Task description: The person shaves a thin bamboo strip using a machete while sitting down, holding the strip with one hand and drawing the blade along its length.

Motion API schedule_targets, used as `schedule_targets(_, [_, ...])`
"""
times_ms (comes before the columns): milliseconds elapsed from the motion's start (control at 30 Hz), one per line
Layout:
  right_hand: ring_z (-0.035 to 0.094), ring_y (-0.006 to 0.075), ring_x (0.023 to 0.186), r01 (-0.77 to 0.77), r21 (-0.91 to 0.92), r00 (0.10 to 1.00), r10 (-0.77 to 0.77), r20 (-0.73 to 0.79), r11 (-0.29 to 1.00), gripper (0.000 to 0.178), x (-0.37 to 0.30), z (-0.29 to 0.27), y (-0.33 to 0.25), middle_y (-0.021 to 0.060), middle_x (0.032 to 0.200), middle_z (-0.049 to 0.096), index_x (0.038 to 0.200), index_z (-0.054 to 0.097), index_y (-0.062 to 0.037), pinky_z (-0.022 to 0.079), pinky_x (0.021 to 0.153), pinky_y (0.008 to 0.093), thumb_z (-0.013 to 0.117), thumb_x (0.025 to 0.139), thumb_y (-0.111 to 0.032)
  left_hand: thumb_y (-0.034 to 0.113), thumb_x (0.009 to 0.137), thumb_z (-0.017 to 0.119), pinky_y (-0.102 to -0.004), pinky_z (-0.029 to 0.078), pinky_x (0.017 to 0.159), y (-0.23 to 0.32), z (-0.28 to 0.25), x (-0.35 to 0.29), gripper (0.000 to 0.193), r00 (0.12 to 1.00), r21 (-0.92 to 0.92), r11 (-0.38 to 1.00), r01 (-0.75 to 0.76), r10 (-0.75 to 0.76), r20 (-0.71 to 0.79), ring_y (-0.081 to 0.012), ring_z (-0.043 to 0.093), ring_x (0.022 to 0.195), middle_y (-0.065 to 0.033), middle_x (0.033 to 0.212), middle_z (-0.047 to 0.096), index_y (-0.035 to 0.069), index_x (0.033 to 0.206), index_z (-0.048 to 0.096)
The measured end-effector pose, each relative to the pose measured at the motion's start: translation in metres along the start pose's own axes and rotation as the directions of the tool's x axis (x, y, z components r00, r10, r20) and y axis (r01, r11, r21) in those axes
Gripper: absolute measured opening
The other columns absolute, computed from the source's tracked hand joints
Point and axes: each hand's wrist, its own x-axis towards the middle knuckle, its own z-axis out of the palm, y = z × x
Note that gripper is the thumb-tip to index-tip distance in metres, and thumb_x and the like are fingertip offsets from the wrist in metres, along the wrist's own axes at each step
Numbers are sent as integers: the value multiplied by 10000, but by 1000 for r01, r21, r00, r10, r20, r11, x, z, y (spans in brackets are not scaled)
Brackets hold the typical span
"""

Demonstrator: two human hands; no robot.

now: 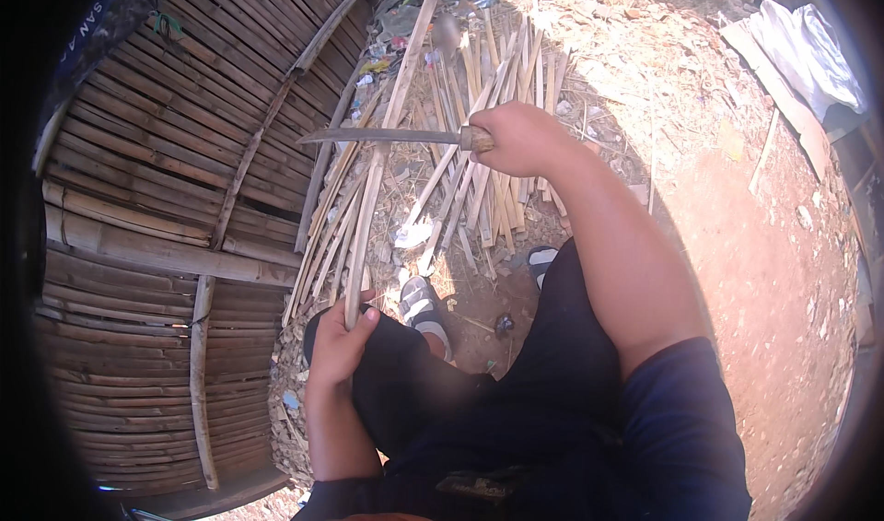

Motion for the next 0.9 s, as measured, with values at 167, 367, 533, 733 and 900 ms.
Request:
schedule_targets(167, [706,406,975,15,1,999,-15,41,1000,351,-6,3,-6,202,959,733,1125,734,-84,560,848,506,778,858,-308,217,964,788,-254,490,735,1,0,-2,413,999,-73,997,31,-30,10,-64,576,812,24,873,649,-18,1285,679])
schedule_targets(367, [696,409,816,332,-84,930,-311,195,940,251,-23,18,-41,177,801,704,968,708,-84,535,720,511,786,835,-282,281,991,762,-201,304,556,-13,4,1,459,997,-100,992,-74,75,7,-5,415,633,95,775,537,-8,1331,654])
schedule_targets(533, [718,378,961,58,95,983,-73,166,994,374,-1,2,-4,195,978,742,1155,739,-71,554,839,471,788,842,-268,231,978,776,-223,423,679,-5,-1,-1,445,999,-80,996,-28,29,22,-42,517,748,51,846,608,-37,1311,652])
schedule_targets(733, [692,403,867,28,129,999,-23,-39,991,354,-1,9,19,199,872,706,1048,700,-35,533,777,474,815,840,-297,185,977,777,-221,474,721,0,0,-2,421,999,-138,990,5,0,36,-44,561,791,38,880,640,-49,1303,648])
schedule_targets(900, [680,414,808,287,-6,947,-283,150,958,332,-21,14,-24,194,791,681,972,695,-63,514,717,490,833,815,-321,194,979,772,-215,414,659,-2,1,-1,418,999,-122,993,-4,8,34,-26,500,730,73,824,583,-32,1310,651])
